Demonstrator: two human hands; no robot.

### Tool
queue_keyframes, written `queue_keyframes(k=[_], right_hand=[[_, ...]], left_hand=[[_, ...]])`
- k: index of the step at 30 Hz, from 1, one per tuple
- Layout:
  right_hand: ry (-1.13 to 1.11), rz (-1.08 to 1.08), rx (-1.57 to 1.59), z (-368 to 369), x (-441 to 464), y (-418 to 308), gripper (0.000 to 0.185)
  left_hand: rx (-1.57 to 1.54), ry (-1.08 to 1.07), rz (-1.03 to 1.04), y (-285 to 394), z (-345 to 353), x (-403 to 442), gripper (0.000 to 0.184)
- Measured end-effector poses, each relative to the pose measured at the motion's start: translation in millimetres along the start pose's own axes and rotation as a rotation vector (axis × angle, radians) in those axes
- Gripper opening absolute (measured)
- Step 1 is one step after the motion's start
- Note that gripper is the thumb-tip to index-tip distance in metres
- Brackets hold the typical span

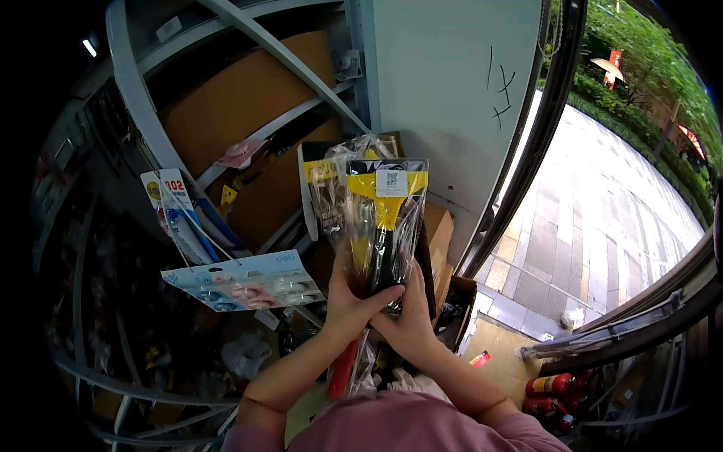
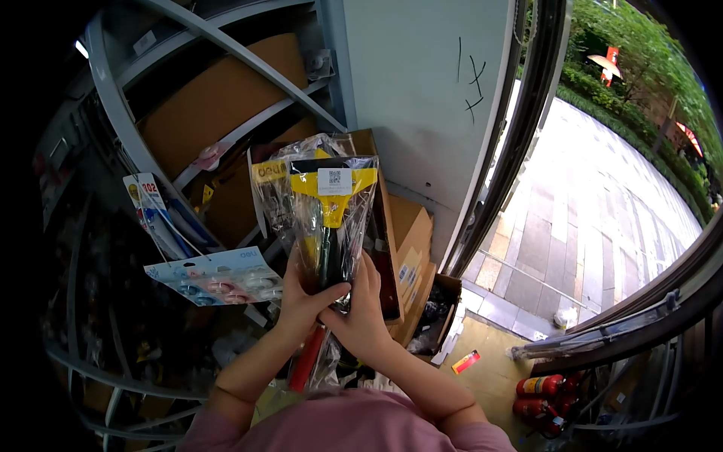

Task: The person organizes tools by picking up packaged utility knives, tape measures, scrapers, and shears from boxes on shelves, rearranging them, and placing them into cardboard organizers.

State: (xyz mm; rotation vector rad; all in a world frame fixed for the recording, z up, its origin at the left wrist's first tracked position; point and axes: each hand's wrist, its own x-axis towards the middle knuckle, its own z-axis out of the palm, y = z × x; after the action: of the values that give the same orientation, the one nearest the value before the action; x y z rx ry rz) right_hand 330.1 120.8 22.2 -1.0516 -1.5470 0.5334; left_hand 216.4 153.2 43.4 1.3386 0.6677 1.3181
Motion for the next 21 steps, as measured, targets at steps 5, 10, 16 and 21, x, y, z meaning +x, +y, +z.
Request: queue_keyframes(k=[5, 10, 16, 21], right_hand=[[-0.021, -0.050, -0.062, -2, 7, -7, 0.087], [-0.191, -0.029, 0.420, -15, 10, 6, 0.082], [-0.154, -0.220, 0.069, -19, 14, -1, 0.065], [-0.311, -0.273, 0.009, -41, 42, -5, 0.059]], left_hand=[[-0.018, 0.040, -0.032, -2, -7, 7, 0.059], [-0.291, 0.273, -0.326, 13, -17, 16, 0.036], [-0.361, 0.292, -0.383, 13, -17, 22, 0.039], [-0.232, 0.168, -0.412, 42, -24, 41, 0.041]])
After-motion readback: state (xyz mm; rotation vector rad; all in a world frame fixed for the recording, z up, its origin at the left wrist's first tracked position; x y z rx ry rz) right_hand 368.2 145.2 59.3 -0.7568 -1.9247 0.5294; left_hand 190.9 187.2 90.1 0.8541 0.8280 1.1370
